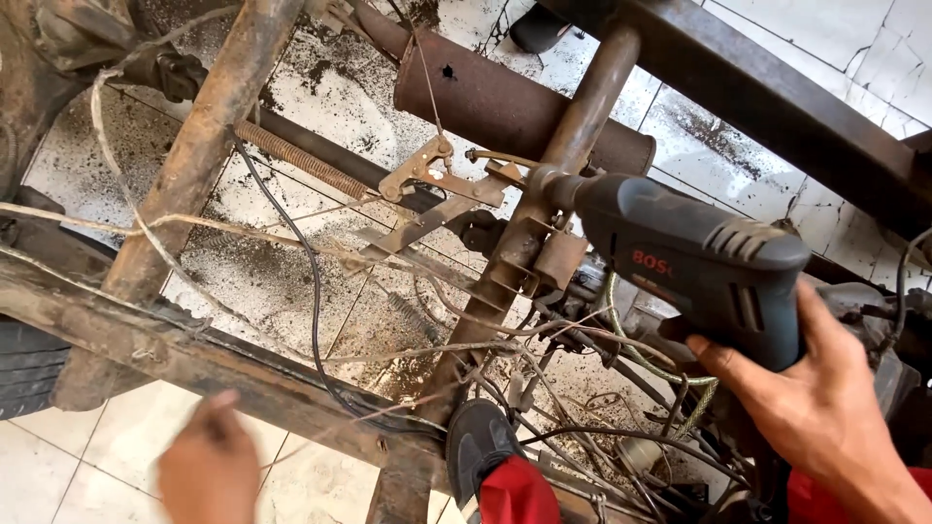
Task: Using a power drill to bore holes into a vehicle chassis frame.
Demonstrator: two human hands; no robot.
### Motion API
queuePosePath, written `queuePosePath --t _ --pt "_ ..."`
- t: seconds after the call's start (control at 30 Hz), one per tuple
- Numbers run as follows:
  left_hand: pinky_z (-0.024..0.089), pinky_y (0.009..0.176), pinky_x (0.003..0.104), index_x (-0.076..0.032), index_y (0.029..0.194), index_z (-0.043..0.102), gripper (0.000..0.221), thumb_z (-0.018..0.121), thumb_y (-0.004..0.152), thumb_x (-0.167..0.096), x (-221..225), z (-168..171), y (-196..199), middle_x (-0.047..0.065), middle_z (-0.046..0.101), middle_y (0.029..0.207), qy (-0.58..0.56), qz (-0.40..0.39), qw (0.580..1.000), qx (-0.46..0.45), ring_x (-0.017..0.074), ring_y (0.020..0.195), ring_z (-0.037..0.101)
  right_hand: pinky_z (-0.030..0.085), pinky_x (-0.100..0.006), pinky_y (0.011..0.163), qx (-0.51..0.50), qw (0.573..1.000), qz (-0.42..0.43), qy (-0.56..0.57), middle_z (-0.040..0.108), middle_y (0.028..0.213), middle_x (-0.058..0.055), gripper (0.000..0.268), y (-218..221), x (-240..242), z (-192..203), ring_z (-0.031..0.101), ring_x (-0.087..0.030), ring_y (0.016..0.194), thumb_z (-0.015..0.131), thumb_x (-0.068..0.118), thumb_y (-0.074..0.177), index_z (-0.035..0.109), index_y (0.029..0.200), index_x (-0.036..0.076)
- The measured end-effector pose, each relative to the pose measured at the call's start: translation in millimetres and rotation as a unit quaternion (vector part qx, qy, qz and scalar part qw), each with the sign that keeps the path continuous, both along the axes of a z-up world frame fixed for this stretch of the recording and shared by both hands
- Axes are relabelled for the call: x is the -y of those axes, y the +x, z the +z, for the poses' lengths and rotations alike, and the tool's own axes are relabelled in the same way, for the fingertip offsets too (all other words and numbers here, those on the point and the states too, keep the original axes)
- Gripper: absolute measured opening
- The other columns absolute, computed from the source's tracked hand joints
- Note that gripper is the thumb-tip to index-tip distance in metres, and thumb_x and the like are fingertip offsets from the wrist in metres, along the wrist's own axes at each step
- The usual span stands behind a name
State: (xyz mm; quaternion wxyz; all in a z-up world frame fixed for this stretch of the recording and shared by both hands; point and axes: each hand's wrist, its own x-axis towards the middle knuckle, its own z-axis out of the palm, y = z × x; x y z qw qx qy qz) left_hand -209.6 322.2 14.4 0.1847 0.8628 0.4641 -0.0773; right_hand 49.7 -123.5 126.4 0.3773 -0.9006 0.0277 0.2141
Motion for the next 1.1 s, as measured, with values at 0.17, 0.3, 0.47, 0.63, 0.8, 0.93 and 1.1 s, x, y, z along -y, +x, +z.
queuePosePath --t 0.17,0.3,0.47,0.63,0.8,0.93,1.1 --pt "0.059 0.08 0.05 0.001 0.135 0.067 0.038 0.06 0.109 -0.025 -20 14 -17 0.032 0.071 0.106 0.154 0.109 0.977 -0.1 0.0407 0.088 0.072 0.06 -0.04 0.089 -0.022 0.999 0.031 0.008 0.068 0.126 -0.023 0.087 -5 -14 -9 0.073 -0.031 0.107 0.078 0.005 0.075 0.043 0.154 -0.001" --pt "0.045 0.102 0.056 0.015 0.152 0.041 0.075 0.061 0.104 -0.039 31 23 36 0.039 0.049 0.143 0.176 0.022 0.984 0.011 0.0463 0.13 0.049 0.059 -0.042 0.087 -0.091 0.995 0.027 0.033 0.062 0.133 -0.025 0.096 -11 -22 -28 0.071 -0.033 0.11 0.076 0.004 0.073 0.035 0.159 0.005" --pt "0.039 0.044 0.045 -0.004 0.077 0.059 0.084 0.019 0.102 -0.073 138 7 118 -0.002 0.039 0.054 -0.338 -0.011 0.938 -0.076 0.0169 0.045 0.045 0.062 -0.039 0.08 -0.134 0.984 0.07 0.092 0.06 0.135 -0.025 0.103 -14 -49 -46 0.073 -0.031 0.097 0.073 -0.001 0.075 0.027 0.167 0.007" --pt "0.05 0.106 0.055 -0.005 0.146 0.043 0.1 0.015 0.088 -0.082 239 -25 155 0.017 0.063 0.13 -0.77 -0.023 0.624 0.132 0.0333 0.125 0.061 0.065 -0.039 0.058 -0.227 0.969 0.094 -0.025 0.072 0.113 -0.023 0.103 -14 -74 -53 0.076 -0.029 0.065 0.073 0.0 0.081 0.023 0.17 0.014" --pt "0.033 0.122 0.047 -0.004 0.151 0.041 0.108 0.025 0.086 -0.089 270 -22 164 0.012 0.052 0.147 -0.865 0.216 0.405 0.204 0.0274 0.141 0.048 0.064 -0.037 0.062 -0.186 0.975 0.125 0.002 0.075 0.108 -0.023 0.098 -5 -81 -60 0.076 -0.023 0.064 0.074 0.005 0.078 0.026 0.163 0.012" --pt "0.029 0.126 0.043 -0.003 0.148 0.043 0.11 0.031 0.083 -0.091 276 -15 171 0.011 0.054 0.142 -0.835 0.327 0.398 0.195 0.0263 0.14 0.05 0.064 -0.036 0.073 -0.173 0.977 0.125 0.022 0.078 0.106 -0.024 0.095 -5 -79 -60 0.078 -0.021 0.072 0.075 0.006 0.077 0.029 0.161 0.01" --pt "0.032 0.122 0.041 -0.006 0.146 0.048 0.113 0.035 0.078 -0.094 283 -36 175 0.009 0.059 0.136 -0.836 0.354 0.344 0.241 0.0244 0.131 0.054 0.065 -0.036 0.072 -0.193 0.974 0.112 0.037 0.076 0.113 -0.02 0.099 -7 -61 -81 0.078 -0.022 0.07 0.074 0.008 0.078 0.026 0.164 0.012"
